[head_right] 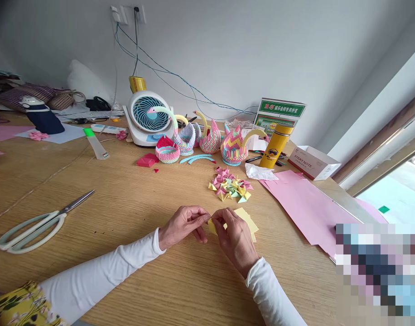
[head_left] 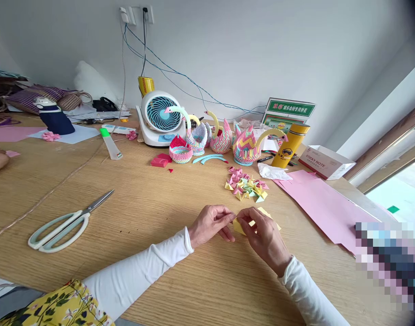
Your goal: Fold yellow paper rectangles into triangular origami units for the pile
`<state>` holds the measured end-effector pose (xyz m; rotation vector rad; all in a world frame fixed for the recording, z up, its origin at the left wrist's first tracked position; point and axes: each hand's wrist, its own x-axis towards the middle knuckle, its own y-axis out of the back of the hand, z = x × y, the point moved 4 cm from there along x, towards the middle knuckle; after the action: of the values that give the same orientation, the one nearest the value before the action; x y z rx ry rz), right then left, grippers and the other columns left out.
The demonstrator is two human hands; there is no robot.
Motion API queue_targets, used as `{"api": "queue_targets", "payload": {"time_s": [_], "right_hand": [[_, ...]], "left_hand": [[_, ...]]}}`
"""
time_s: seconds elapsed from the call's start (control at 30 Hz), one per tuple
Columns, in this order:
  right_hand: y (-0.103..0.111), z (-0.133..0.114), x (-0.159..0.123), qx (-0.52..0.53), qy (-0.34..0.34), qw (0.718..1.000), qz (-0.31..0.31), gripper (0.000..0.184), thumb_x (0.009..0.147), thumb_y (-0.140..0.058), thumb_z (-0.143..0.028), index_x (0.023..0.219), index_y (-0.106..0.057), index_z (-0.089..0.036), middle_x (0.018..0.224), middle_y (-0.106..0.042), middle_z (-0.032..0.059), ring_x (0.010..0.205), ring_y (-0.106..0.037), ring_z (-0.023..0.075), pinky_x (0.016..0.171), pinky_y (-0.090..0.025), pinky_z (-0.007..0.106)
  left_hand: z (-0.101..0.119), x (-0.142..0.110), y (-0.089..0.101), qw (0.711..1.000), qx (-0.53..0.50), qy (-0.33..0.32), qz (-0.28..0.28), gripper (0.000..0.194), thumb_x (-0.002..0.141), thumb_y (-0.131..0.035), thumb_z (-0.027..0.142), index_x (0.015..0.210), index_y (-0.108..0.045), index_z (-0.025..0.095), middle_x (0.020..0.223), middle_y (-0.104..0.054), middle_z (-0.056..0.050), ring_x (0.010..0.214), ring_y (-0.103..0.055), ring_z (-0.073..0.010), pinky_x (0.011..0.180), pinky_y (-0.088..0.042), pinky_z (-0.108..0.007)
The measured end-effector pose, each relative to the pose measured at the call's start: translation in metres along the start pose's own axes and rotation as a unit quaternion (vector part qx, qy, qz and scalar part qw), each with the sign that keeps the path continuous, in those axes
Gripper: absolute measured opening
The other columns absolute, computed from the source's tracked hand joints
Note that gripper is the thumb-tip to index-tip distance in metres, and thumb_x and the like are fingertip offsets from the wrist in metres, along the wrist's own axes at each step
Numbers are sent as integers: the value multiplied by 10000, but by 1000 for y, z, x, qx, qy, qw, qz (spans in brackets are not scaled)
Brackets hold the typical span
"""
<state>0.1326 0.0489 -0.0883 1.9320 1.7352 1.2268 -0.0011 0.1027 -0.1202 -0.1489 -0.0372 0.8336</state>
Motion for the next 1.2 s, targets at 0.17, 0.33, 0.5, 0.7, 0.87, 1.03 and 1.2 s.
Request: {"api": "queue_targets", "payload": {"time_s": [0.17,0.33,0.5,0.7,0.87,1.03,1.2], "right_hand": [[0,0,0,1,-6,1000,-5,100,867,-503,-153,807,-573,-193,726,-607,15,629,-552,143,561,-425,229],[0,1,0,-1,-3,1000,-6,98,871,-502,-154,802,-561,-193,727,-603,14,634,-547,144,574,-420,232],[0,-1,-1,-2,11,1000,-12,108,877,-488,-143,814,-557,-195,733,-590,11,649,-544,143,583,-414,232],[-1,-1,0,1,16,1000,-11,112,881,-485,-148,813,-563,-192,730,-593,15,645,-547,144,578,-417,233],[-1,2,0,-4,6,1000,-6,104,873,-499,-160,818,-582,-194,726,-608,19,643,-561,148,565,-429,229],[-1,3,-1,-3,4,1000,1,102,863,-510,-157,812,-589,-197,725,-618,20,648,-575,150,557,-436,222],[-2,3,-1,2,-2,1000,-1,103,859,-509,-150,801,-583,-193,713,-611,17,641,-570,147,547,-428,221]], "left_hand": [[1,0,1,1000,13,0,-18,354,794,-611,464,860,-593,117,656,-555,21,549,-682,-162,506,-548,-225],[3,0,2,1000,6,10,-17,361,774,-639,457,864,-593,110,629,-554,23,538,-678,-164,510,-550,-234],[5,-1,2,999,-25,26,-21,354,775,-640,458,837,-587,113,672,-564,13,559,-681,-159,514,-544,-220],[4,-1,3,999,-34,28,-24,341,769,-660,429,860,-599,106,663,-574,9,571,-682,-158,525,-548,-219],[3,0,2,999,-24,33,-20,352,766,-661,433,866,-604,101,644,-583,7,563,-680,-156,526,-549,-219],[5,0,0,999,-6,28,-16,367,773,-645,447,867,-607,94,614,-558,19,549,-679,-161,503,-543,-214],[5,0,0,1000,13,23,-14,385,774,-629,469,869,-602,97,605,-556,20,553,-683,-172,498,-543,-218]]}}
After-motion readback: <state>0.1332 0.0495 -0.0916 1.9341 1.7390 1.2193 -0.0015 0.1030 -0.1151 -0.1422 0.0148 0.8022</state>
